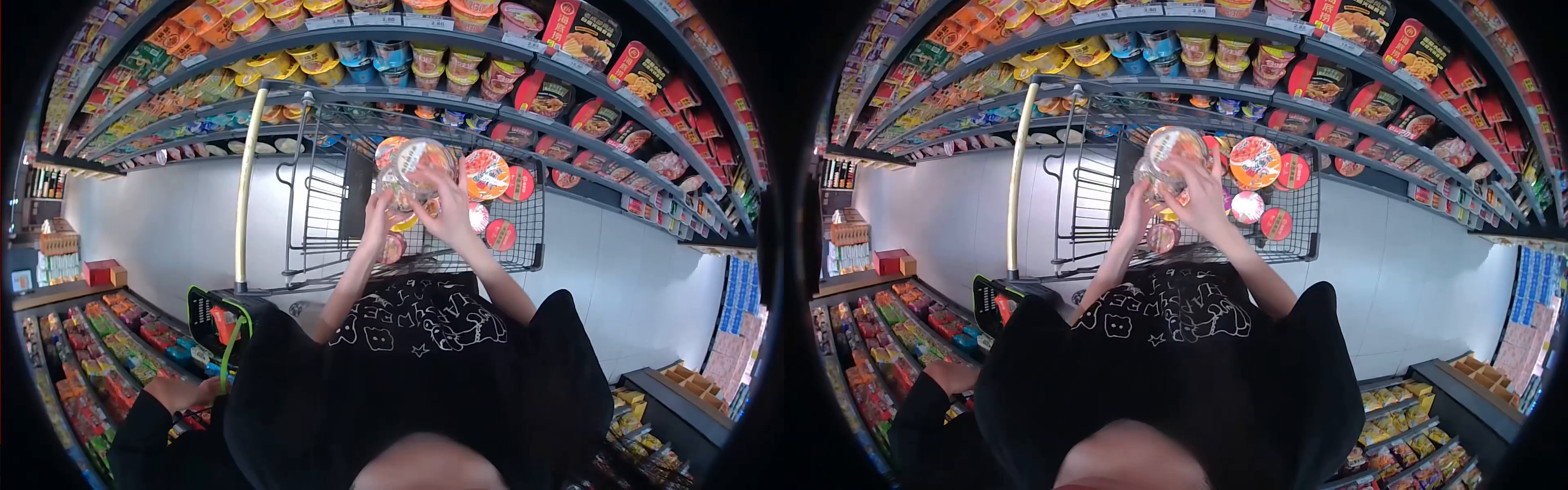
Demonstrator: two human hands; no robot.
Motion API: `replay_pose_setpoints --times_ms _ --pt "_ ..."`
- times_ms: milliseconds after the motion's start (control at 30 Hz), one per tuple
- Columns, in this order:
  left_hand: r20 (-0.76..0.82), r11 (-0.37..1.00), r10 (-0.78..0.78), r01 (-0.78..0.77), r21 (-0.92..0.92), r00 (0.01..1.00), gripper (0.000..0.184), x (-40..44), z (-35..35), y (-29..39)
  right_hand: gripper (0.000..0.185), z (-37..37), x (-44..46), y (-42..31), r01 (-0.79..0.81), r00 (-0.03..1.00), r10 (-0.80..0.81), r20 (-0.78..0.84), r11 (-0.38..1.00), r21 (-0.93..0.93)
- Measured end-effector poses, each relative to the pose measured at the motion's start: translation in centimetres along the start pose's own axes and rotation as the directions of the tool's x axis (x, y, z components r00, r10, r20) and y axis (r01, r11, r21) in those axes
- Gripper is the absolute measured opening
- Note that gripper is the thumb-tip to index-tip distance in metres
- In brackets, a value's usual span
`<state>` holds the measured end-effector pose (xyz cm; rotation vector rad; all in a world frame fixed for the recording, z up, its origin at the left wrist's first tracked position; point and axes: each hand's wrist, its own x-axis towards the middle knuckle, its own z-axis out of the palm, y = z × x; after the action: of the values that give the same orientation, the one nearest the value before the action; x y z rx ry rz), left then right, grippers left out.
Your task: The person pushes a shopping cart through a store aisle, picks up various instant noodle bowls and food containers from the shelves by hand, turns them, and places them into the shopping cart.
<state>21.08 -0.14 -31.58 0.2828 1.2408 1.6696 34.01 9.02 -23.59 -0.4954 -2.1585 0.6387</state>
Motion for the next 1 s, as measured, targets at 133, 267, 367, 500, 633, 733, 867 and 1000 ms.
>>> replay_pose_setpoints --times_ms 133,267,367,500,633,733,867,1000 --pt "0.085 1.000 -0.002 0.004 -0.027 0.996 0.050 -0.6 0.5 3.3 0.031 -0.1 4.1 -1.6 0.084 0.995 -0.074 -0.065 0.981 0.175" --pt "0.164 0.996 0.002 -0.017 0.089 0.986 0.055 -2.7 2.1 6.6 0.035 0.2 4.8 -2.2 0.009 0.997 0.006 -0.081 0.983 0.183" --pt "0.237 0.998 0.004 -0.018 0.055 0.972 0.060 -3.3 1.6 6.7 0.037 1.4 4.3 -2.4 -0.109 0.986 0.144 -0.082 0.935 0.337" --pt "0.179 0.940 0.153 -0.199 0.276 0.972 0.084 -2.8 0.7 5.1 0.040 3.5 3.0 -1.6 -0.249 0.944 0.321 -0.071 0.838 0.485" --pt "0.117 0.757 0.284 -0.297 0.582 0.952 0.081 -2.2 -0.6 4.2 0.048 5.1 2.3 -0.4 -0.348 0.873 0.486 -0.025 0.659 0.667" --pt "0.037 0.915 0.062 -0.071 0.398 0.997 0.078 -2.6 -0.6 5.7 0.056 5.6 4.9 2.7 -0.366 0.856 0.509 -0.084 0.713 0.598" --pt "0.003 0.945 0.105 -0.101 0.312 0.994 0.068 -1.3 -3.0 4.3 0.057 3.6 16.7 4.1 -0.166 0.897 0.231 -0.376 0.966 0.198" --pt "-0.042 0.961 0.111 -0.096 0.260 0.993 0.064 -0.2 -4.7 3.7 0.066 4.3 27.7 6.2 -0.064 0.872 -0.017 -0.489 0.987 -0.147"
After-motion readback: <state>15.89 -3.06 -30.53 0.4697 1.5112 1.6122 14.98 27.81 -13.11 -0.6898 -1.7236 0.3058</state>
